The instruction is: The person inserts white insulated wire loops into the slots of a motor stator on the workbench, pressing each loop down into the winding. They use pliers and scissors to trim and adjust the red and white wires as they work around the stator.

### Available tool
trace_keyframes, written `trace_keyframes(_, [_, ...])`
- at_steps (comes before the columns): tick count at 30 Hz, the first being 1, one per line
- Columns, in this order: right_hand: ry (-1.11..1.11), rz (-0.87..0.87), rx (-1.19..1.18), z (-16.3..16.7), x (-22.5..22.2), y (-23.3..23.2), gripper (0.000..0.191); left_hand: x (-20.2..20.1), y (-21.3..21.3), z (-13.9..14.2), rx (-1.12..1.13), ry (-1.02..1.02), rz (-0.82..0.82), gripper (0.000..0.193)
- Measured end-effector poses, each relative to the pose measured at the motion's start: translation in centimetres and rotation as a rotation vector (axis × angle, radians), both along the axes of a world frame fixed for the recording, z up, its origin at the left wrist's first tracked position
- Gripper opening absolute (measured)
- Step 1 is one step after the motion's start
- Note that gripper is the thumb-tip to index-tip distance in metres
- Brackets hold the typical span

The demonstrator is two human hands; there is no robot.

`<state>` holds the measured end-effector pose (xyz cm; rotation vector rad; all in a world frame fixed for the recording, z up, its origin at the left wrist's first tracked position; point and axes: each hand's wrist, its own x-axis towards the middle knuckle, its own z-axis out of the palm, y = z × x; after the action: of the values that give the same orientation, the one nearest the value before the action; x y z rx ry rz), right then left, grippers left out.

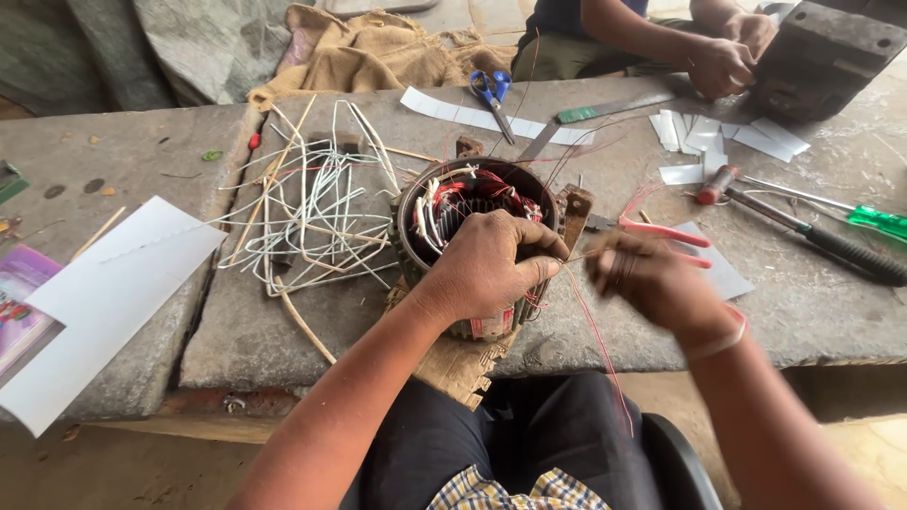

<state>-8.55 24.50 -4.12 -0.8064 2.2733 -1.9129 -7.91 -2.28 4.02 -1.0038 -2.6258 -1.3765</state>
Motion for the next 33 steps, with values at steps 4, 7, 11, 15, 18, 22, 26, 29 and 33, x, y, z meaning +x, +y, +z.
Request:
trace_keyframes(4, [-0.260, 0.183, -0.344, -1.8, 3.5, -2.3, 0.041, 0.0, 0.0, -0.2, -0.002, 0.018, 0.014, 0.021])
trace_keyframes(7, [-0.334, 0.043, -0.408, -0.6, 4.0, -3.4, 0.038, 0.1, 0.0, -0.2, -0.004, 0.030, 0.024, 0.021])
trace_keyframes(11, [-0.410, -0.015, -0.473, 0.8, 3.9, -3.6, 0.031, 0.3, 0.1, -0.2, -0.005, 0.029, 0.035, 0.020])
trace_keyframes(15, [-0.311, -0.132, -0.188, 2.0, 3.4, -3.4, 0.027, 0.3, 0.4, -0.3, -0.016, -0.001, 0.034, 0.018])
trace_keyframes(18, [-0.286, -0.177, 0.052, 3.7, 2.7, -3.1, 0.031, 0.3, 0.4, -0.4, 0.009, -0.019, 0.045, 0.017])
trace_keyframes(22, [-0.319, -0.156, 0.093, 5.0, 2.9, -3.5, 0.031, 0.2, 0.5, -0.6, 0.006, 0.008, 0.047, 0.018])
trace_keyframes(26, [-0.397, -0.191, -0.034, 3.8, 4.5, -4.1, 0.031, 0.1, 0.5, -0.6, 0.006, -0.004, 0.052, 0.020])
trace_keyframes(29, [-0.264, -0.176, -0.076, 2.3, 5.7, -3.6, 0.028, 0.0, 0.5, -0.7, -0.019, 0.050, 0.056, 0.021])
trace_keyframes(33, [-0.165, -0.130, -0.111, 1.0, 6.7, -3.1, 0.027, -0.3, 0.5, -0.8, -0.043, 0.041, 0.024, 0.021])
